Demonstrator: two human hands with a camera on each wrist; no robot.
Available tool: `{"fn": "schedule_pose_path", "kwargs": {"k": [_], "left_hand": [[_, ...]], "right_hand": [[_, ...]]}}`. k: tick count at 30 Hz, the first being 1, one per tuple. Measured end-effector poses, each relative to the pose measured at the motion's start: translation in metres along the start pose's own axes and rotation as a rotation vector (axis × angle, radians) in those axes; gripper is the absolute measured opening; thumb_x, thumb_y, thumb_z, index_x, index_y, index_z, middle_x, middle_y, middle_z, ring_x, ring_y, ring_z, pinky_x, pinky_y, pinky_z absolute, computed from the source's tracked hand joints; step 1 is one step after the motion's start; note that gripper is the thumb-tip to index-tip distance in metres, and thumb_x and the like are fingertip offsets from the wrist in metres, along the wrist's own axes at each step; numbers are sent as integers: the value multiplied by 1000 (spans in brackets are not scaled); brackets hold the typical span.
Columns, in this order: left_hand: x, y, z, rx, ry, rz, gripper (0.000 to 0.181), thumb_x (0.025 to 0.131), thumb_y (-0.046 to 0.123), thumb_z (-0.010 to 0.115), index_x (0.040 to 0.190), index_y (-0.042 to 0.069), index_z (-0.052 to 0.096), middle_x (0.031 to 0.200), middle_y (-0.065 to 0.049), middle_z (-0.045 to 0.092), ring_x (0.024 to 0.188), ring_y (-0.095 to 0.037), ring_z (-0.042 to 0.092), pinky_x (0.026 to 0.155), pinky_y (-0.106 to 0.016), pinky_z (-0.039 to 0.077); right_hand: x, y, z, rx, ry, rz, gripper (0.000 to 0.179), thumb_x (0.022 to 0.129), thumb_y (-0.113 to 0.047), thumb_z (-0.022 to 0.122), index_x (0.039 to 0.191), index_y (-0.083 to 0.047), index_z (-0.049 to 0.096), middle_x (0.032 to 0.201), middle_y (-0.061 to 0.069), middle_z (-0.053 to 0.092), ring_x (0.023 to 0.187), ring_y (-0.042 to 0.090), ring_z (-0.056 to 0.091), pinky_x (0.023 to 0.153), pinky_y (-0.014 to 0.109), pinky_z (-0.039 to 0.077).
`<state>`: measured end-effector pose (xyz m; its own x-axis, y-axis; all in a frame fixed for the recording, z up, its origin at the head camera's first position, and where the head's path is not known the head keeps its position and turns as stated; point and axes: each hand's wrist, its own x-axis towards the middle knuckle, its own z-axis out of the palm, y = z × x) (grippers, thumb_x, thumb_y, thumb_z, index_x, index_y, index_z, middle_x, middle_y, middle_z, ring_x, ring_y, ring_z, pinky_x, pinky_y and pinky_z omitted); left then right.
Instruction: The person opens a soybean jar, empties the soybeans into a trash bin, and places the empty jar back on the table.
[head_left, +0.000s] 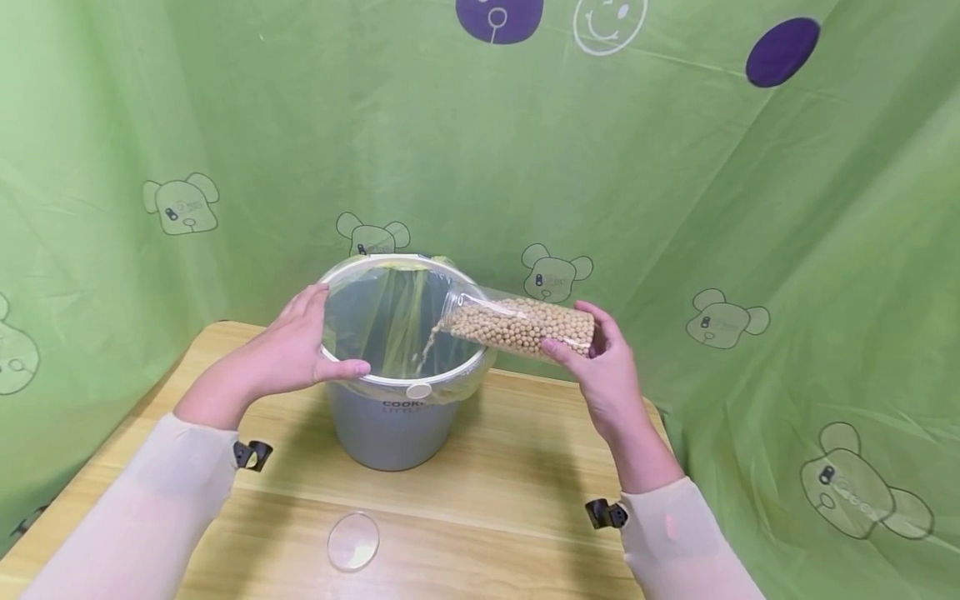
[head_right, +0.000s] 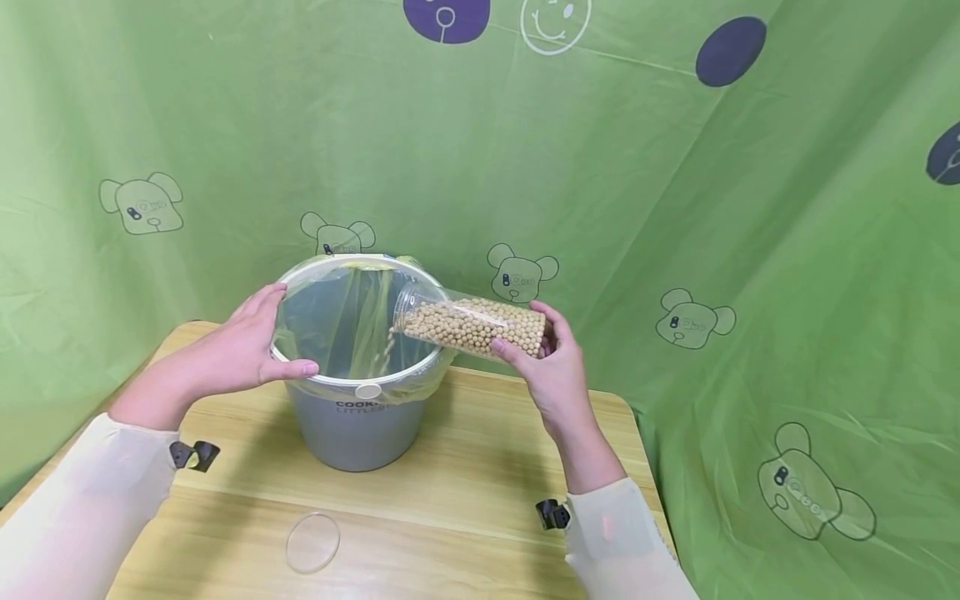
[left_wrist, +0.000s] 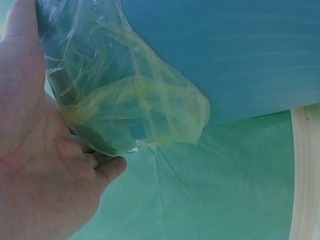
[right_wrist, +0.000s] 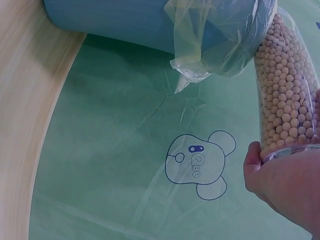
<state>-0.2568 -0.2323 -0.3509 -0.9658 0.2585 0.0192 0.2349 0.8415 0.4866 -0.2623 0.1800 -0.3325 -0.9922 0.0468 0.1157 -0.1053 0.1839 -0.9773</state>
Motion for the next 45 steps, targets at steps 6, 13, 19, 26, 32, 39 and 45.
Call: {"fn": "schedule_pose_path", "kwargs": {"k": [6,13,19,26,32,39,45], "left_hand": [[1,2,0,-2,-4,0,149,83,84,73,169,-12,-3,180,-31,-6,168,-54,-2,136,-70,10],[2,2,1,1,-4,4,149,83,85,72,169,-10,-3,181,-30,-8,168,-53,-2,136,-69,11],[2,3,1,1,-2,1,148,83,84,73,169,-11,-3,180,-30,-8,168,-53,-2,136,-70,11],[-1,4,0,-4,-2,-5,148,83,83,73,170,-10,-3,180,-31,-8,168,-53,-1,136,-70,12],[-1,2,-2,0,-8,-3,150,83,85,72,169,-11,-5,180,-31,-10,167,-55,-3,135,-71,9],[-2,1,-2,8,-8,-2,151,82,86,72,169,-12,-5,179,-32,-10,167,-56,-3,135,-72,9],[-1,2,-1,6,-9,5,151,82,85,72,169,-11,-5,179,-33,-10,167,-56,-2,135,-73,10]], "right_hand": [[0,-1,-2,-11,-3,-3,88,93,-8,85,167,-19,38,162,13,49,139,22,55,107,14,56],[1,-4,-5,-52,-4,-11,91,93,-11,86,169,-19,36,164,14,48,144,25,53,109,15,55],[1,-8,-5,-93,-13,-14,94,92,-16,88,169,-21,36,165,14,49,146,26,53,112,17,54],[0,-9,-4,-97,-20,-9,95,92,-16,87,170,-19,34,165,15,48,147,28,53,114,19,54],[2,-8,-3,-96,-23,-13,95,92,-17,88,170,-19,34,166,15,48,148,28,53,117,23,53],[2,-9,-2,-103,-28,-11,95,92,-18,87,171,-20,34,168,15,47,149,28,53,123,29,50],[3,-11,-2,-100,-29,-8,95,93,-18,87,171,-20,33,166,17,48,147,29,54,119,25,52]]}}
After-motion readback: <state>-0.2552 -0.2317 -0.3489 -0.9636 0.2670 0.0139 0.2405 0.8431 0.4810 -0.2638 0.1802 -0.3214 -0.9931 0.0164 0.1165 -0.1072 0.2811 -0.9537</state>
